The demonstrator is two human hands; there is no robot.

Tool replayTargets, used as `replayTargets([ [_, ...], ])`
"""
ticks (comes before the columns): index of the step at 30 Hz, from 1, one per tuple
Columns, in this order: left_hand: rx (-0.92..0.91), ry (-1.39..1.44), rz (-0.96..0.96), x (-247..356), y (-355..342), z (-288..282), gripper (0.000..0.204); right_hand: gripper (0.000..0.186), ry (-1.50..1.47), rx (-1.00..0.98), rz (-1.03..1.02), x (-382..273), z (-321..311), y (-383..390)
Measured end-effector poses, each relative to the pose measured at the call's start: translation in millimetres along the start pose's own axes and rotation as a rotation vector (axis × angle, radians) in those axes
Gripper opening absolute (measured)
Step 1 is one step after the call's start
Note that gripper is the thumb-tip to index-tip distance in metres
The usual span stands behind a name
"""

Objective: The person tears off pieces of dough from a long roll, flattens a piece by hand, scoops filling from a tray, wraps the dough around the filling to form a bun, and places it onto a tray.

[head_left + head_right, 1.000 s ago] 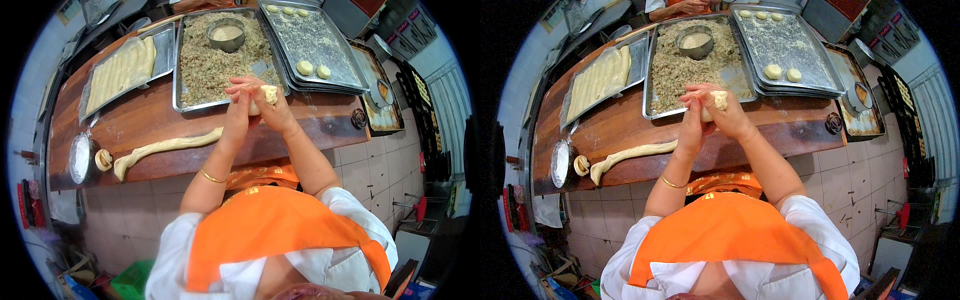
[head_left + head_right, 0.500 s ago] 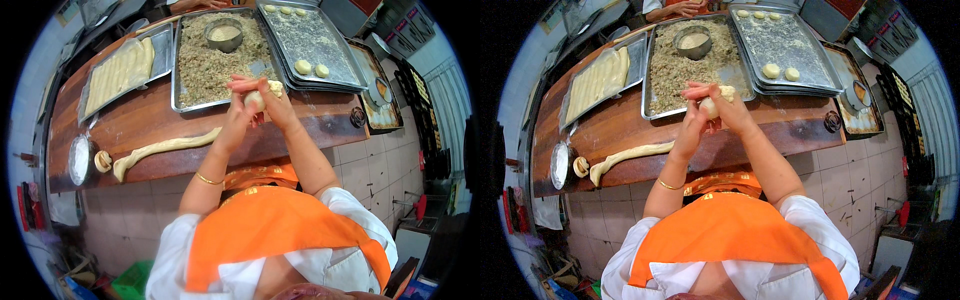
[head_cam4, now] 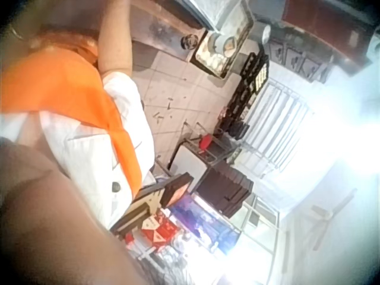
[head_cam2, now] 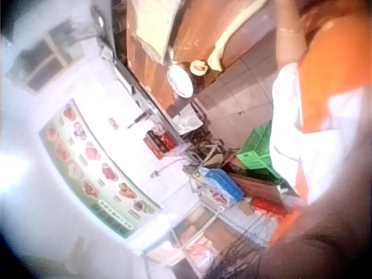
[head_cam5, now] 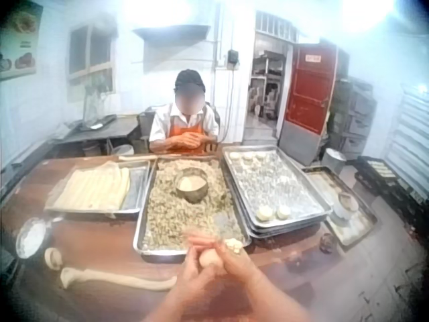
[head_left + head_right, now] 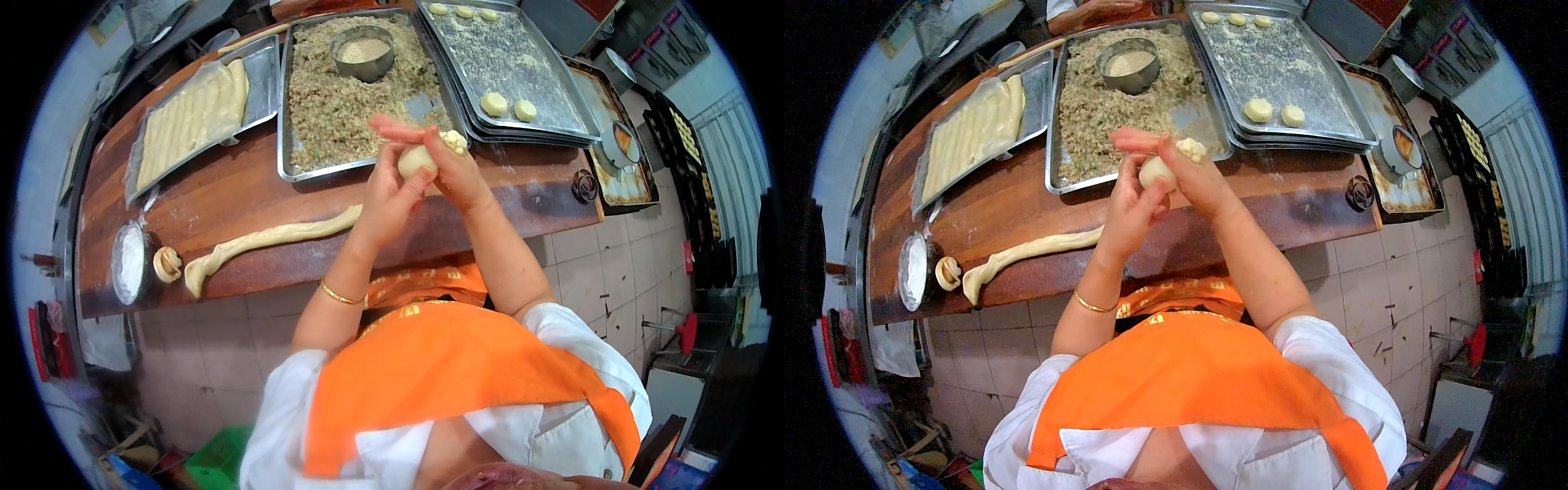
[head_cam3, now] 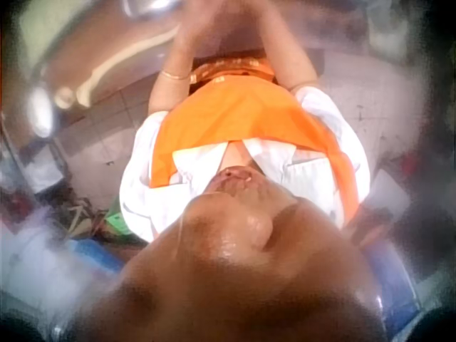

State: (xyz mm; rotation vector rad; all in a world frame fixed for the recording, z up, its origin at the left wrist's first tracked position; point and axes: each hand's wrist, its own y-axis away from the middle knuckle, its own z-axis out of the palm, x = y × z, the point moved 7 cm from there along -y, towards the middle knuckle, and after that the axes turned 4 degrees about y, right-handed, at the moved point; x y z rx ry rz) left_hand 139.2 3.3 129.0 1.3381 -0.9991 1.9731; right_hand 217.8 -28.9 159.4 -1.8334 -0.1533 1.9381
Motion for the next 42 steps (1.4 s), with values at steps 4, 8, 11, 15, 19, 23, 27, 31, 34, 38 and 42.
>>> replayTargets([
  [4,-0.202,0.109,-0.140,-1.5,-1.4,-3.0,0.057,0.066,0.019,-0.005,-0.114,-11.7,3.3,-2.5],
  [8,0.078,-0.258,0.324,16.7,-9.0,3.5,0.054,0.070,-0.028,-0.145,0.016,11.9,-7.8,-4.3],
  [11,0.110,-0.166,0.270,7.6,-2.3,2.6,0.058,0.068,-0.181,-0.086,0.075,18.8,-7.3,0.4],
  [15,-0.224,0.252,-0.266,-9.2,0.0,-3.5,0.050,0.066,-0.167,-0.033,-0.084,-4.9,2.6,2.5],
  [19,-0.003,-0.362,0.229,11.1,-9.4,-4.4,0.052,0.065,-0.133,-0.172,-0.074,14.4,-6.9,-4.2],
  [23,0.194,-0.462,0.465,21.2,-2.0,3.1,0.064,0.065,-0.183,-0.079,0.036,16.5,-6.3,-0.4],
  [27,-0.127,-0.060,-0.148,-2.9,-7.3,-10.4,0.056,0.067,-0.170,0.032,-0.019,0.2,1.7,-0.2],
  [31,-0.050,-0.515,0.143,13.1,-10.8,-0.3,0.053,0.065,-0.165,-0.080,0.029,26.5,-15.8,-0.1],
  [34,0.048,-0.310,0.322,10.0,-9.8,-0.5,0.057,0.065,-0.283,-0.055,0.084,30.9,-11.8,0.9],
  [38,-0.097,0.234,-0.168,-11.7,0.5,-3.3,0.054,0.068,-0.205,0.014,0.028,15.6,0.0,-0.4],
  [42,0.038,-0.079,0.051,-10.1,-3.4,-8.5,0.055,0.067,-0.248,-0.071,0.139,43.0,-9.0,2.2],
])
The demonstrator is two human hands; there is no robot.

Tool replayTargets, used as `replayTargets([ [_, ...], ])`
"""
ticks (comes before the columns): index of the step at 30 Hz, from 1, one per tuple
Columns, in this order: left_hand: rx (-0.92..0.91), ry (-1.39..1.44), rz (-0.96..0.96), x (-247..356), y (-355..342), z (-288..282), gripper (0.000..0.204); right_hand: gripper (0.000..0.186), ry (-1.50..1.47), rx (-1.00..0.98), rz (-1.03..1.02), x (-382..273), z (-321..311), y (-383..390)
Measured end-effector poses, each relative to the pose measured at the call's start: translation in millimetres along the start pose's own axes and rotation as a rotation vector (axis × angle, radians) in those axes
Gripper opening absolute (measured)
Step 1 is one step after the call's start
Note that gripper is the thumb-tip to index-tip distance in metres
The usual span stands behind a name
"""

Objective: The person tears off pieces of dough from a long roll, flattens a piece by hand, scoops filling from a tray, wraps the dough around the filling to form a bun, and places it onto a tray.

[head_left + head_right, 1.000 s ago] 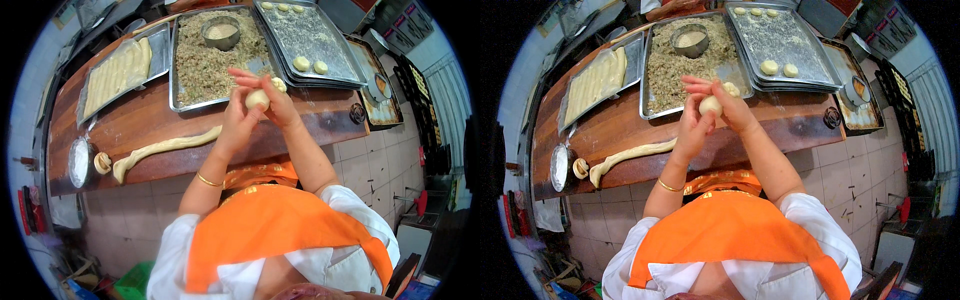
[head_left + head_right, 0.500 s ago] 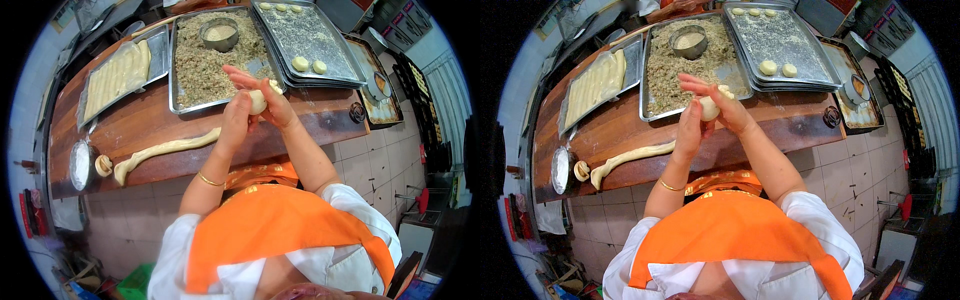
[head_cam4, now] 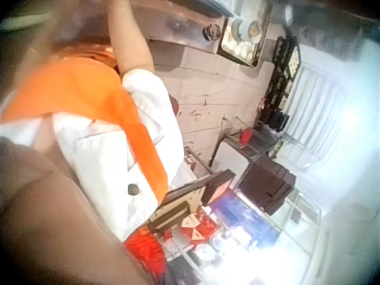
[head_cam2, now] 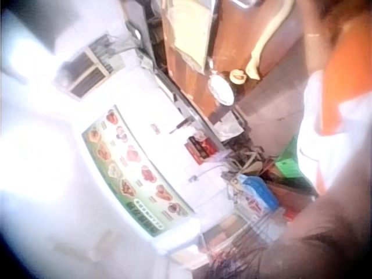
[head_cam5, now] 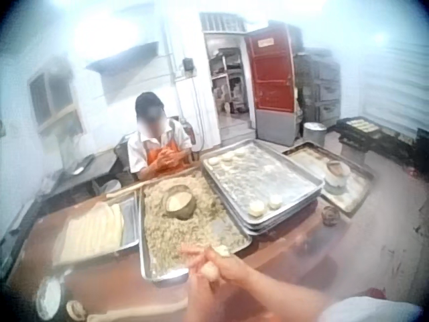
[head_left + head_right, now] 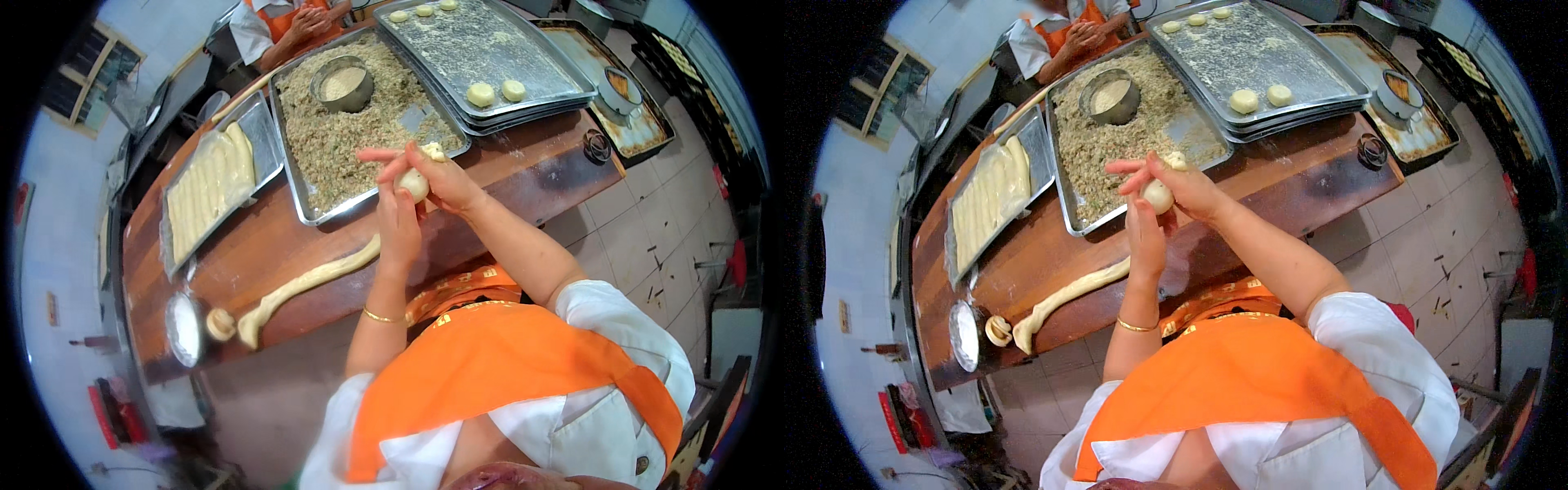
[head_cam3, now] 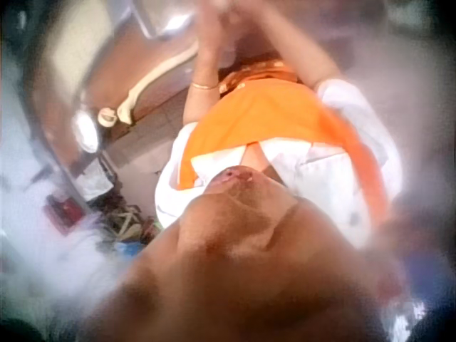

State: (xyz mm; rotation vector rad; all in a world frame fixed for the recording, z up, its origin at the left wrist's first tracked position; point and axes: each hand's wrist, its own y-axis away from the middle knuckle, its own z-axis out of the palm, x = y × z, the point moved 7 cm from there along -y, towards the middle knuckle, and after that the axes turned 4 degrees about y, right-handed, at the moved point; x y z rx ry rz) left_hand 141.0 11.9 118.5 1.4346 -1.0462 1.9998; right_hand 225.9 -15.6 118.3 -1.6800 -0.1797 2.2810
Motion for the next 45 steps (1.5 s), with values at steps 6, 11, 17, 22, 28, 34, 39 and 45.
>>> replayTargets([
  [6,-0.081,0.560,-0.276,-8.4,6.9,3.0,0.046,0.064,-0.041,0.115,0.028,-20.0,15.5,5.8],
  [11,-0.021,0.193,-0.035,-3.2,4.0,7.1,0.041,0.052,0.155,0.219,0.012,-7.6,-1.0,4.6],
  [17,0.134,0.473,-0.200,-26.0,8.3,-2.6,0.032,0.032,0.754,0.361,0.178,-28.2,-15.4,10.8],
  [22,0.174,0.596,-0.260,-23.9,9.1,-4.0,0.027,0.029,0.705,0.199,0.153,-27.0,-30.1,10.4],
  [28,0.134,0.801,-0.375,-39.8,9.4,-20.9,0.031,0.025,0.482,0.044,0.366,-23.3,-26.1,11.3],
  [34,0.023,0.773,-0.329,-35.9,8.2,-25.9,0.037,0.021,0.415,0.019,0.304,-19.6,-27.8,7.2],
  [39,0.032,0.778,-0.347,-49.5,7.9,-25.6,0.040,0.020,0.453,0.038,0.329,-16.2,-25.0,6.2],
  [45,-0.003,0.667,-0.314,-40.1,6.7,-26.0,0.031,0.016,0.481,0.059,0.313,-21.3,-25.8,7.1],
])
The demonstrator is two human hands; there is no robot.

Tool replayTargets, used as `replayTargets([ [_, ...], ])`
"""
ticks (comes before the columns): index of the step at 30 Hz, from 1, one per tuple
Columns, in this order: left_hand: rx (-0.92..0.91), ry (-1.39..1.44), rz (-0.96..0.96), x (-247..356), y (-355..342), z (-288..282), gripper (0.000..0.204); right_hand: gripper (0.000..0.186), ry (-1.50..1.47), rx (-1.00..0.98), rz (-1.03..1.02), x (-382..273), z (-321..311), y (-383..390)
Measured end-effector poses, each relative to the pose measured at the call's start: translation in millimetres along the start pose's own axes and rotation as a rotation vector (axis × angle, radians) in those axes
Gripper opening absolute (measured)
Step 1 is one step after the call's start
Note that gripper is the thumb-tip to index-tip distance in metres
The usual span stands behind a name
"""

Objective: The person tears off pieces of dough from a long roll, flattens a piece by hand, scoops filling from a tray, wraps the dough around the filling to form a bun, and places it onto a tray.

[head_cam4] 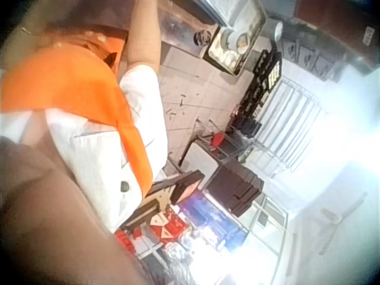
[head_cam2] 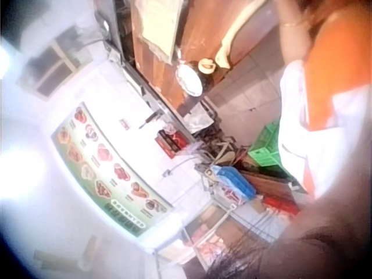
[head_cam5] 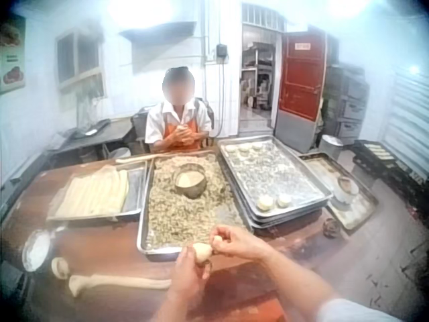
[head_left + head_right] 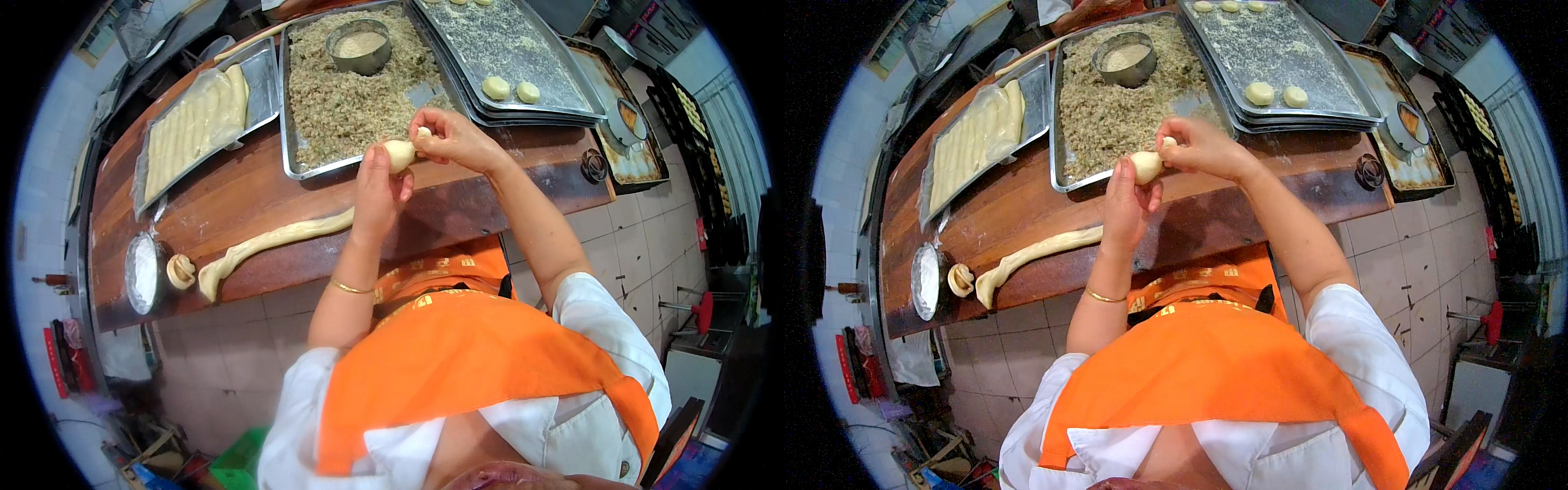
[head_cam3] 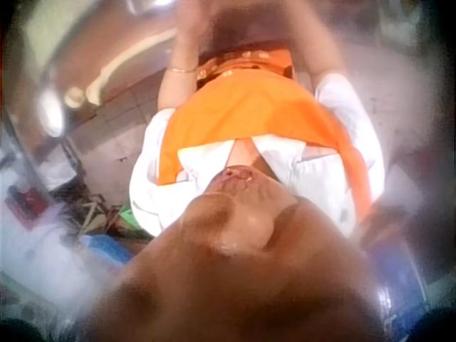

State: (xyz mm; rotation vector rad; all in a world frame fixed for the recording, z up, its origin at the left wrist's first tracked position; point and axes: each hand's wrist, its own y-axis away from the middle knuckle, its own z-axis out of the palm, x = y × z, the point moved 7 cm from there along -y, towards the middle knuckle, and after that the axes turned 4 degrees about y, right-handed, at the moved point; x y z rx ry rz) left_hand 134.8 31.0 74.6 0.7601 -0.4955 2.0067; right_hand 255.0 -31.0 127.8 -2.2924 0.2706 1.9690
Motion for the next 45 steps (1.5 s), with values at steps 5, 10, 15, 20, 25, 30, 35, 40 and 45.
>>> replayTargets([
  [5,0.011,-0.077,0.027,4.4,4.5,12.3,0.033,0.020,0.206,0.040,-0.101,-7.9,-4.0,0.0],
  [10,0.081,-0.109,-0.065,-4.4,-2.3,-0.7,0.039,0.020,0.394,0.040,-0.249,-20.6,2.2,2.6],
  [15,-0.038,-0.019,-0.117,-12.4,-4.8,-1.4,0.045,0.013,0.571,0.039,-0.340,-27.5,6.7,7.9],
  [20,0.206,0.189,-0.277,-25.8,2.7,-0.7,0.044,0.014,0.655,0.049,-0.403,-31.3,14.8,11.0],
  [25,0.006,0.160,-0.199,-17.2,2.1,-0.6,0.042,0.015,0.705,0.047,-0.371,-38.2,11.7,15.3],
  [30,0.105,-0.152,-0.228,-24.8,2.0,-8.2,0.037,0.021,0.822,-0.022,-0.430,-42.4,19.7,19.5],
  [35,-0.092,-0.083,-0.262,-23.5,1.4,11.5,0.040,0.026,0.923,-0.066,-0.467,-37.1,17.5,33.5],
  [40,-0.196,-0.662,-0.099,-32.7,1.9,22.9,0.048,0.028,0.949,-0.012,-0.571,-39.9,9.5,50.9],
  [45,-0.195,-0.906,0.033,-54.1,1.7,7.1,0.051,0.034,0.499,0.225,-0.385,5.3,-20.6,58.5],
])
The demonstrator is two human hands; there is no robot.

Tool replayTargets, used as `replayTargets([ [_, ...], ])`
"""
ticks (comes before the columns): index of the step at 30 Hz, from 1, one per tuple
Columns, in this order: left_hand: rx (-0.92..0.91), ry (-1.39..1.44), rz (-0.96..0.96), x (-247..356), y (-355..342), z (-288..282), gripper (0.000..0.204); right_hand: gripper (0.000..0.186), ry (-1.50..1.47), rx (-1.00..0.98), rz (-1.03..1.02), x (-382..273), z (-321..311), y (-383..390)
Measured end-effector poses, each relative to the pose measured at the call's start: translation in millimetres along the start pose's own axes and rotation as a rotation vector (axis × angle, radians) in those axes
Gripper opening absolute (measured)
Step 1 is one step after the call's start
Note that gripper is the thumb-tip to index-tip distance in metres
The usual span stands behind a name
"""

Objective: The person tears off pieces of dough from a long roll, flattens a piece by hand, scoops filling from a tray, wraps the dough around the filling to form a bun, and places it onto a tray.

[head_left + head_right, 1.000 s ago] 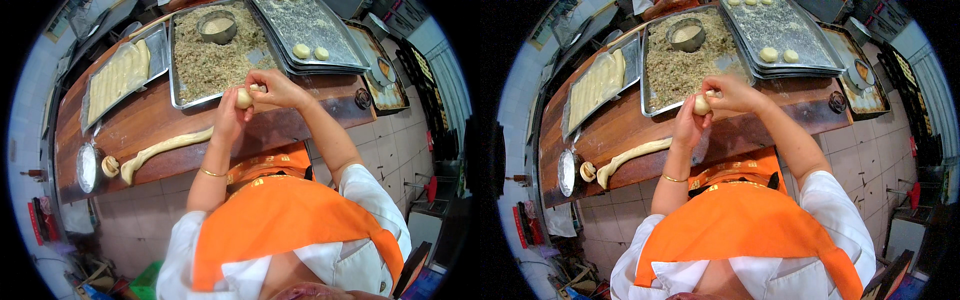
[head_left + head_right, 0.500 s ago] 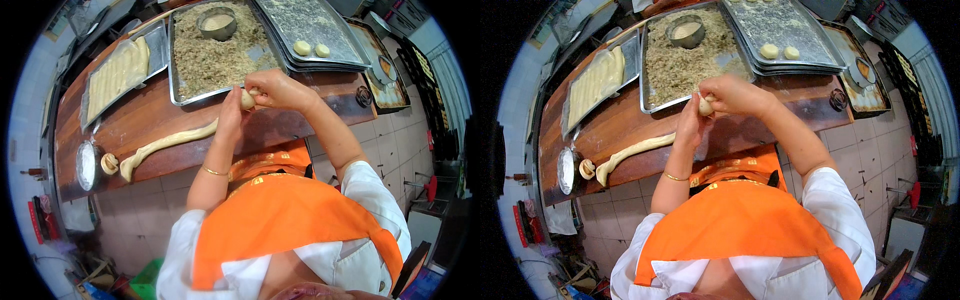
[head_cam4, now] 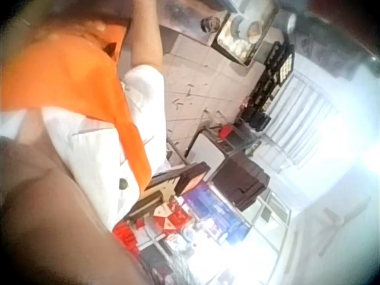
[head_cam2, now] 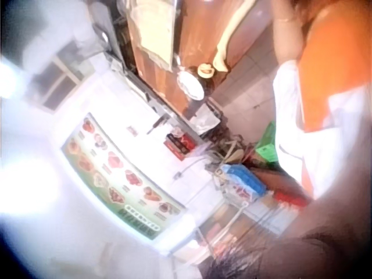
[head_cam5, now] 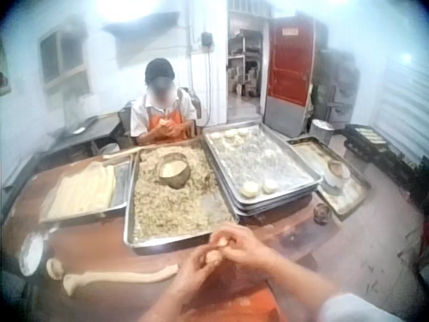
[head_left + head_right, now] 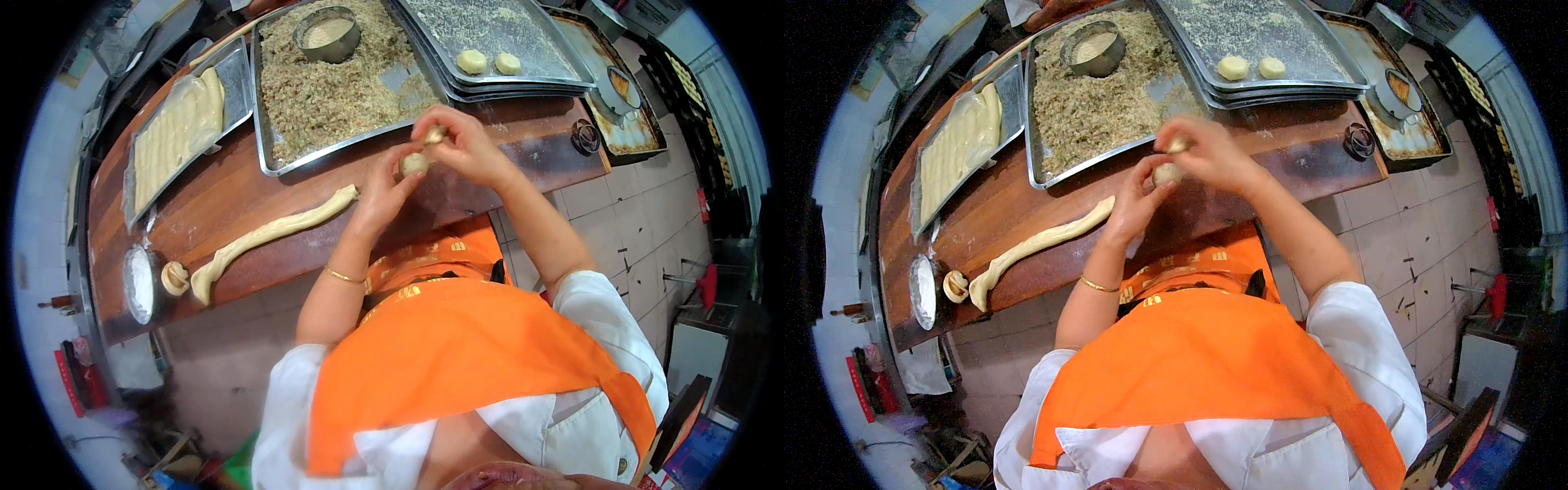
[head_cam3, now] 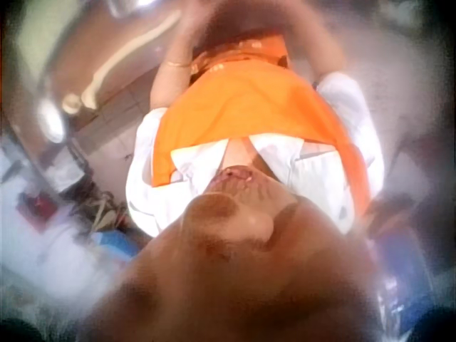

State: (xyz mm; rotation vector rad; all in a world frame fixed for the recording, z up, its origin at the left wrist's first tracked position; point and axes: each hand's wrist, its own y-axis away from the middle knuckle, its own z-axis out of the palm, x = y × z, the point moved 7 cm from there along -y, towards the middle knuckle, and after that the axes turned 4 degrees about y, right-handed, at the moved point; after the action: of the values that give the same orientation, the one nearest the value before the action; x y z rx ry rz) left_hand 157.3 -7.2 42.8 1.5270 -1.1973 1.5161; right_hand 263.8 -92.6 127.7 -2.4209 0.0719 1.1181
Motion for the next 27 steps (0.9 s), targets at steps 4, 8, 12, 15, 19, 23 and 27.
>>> replayTargets([
  [4,0.052,-0.536,0.156,-30.7,3.9,-7.3,0.048,0.046,0.466,0.045,0.126,69.1,25.9,46.7],
  [8,0.133,0.222,-0.201,-41.5,-11.9,-23.6,0.041,0.052,0.445,0.279,0.154,64.8,-0.1,64.1],
  [12,-0.039,-0.221,-0.101,-18.2,-65.8,-3.7,0.039,0.043,0.346,0.505,0.173,60.1,-30.2,76.3],
  [15,-0.248,-0.624,-0.047,-8.7,-84.5,28.7,0.040,0.035,0.306,0.550,0.150,53.3,-34.2,80.4],
  [19,-0.327,-0.881,0.120,-23.0,-75.8,38.7,0.044,0.030,0.285,0.534,0.167,57.4,-32.4,96.9],
  [23,-0.300,-0.955,0.174,-24.8,-65.5,36.6,0.047,0.026,0.240,0.529,0.232,71.7,-27.7,110.2],
  [27,-0.318,-1.004,0.129,-28.3,-58.6,37.1,0.051,0.026,0.206,0.523,0.253,78.0,-24.3,109.3],
])
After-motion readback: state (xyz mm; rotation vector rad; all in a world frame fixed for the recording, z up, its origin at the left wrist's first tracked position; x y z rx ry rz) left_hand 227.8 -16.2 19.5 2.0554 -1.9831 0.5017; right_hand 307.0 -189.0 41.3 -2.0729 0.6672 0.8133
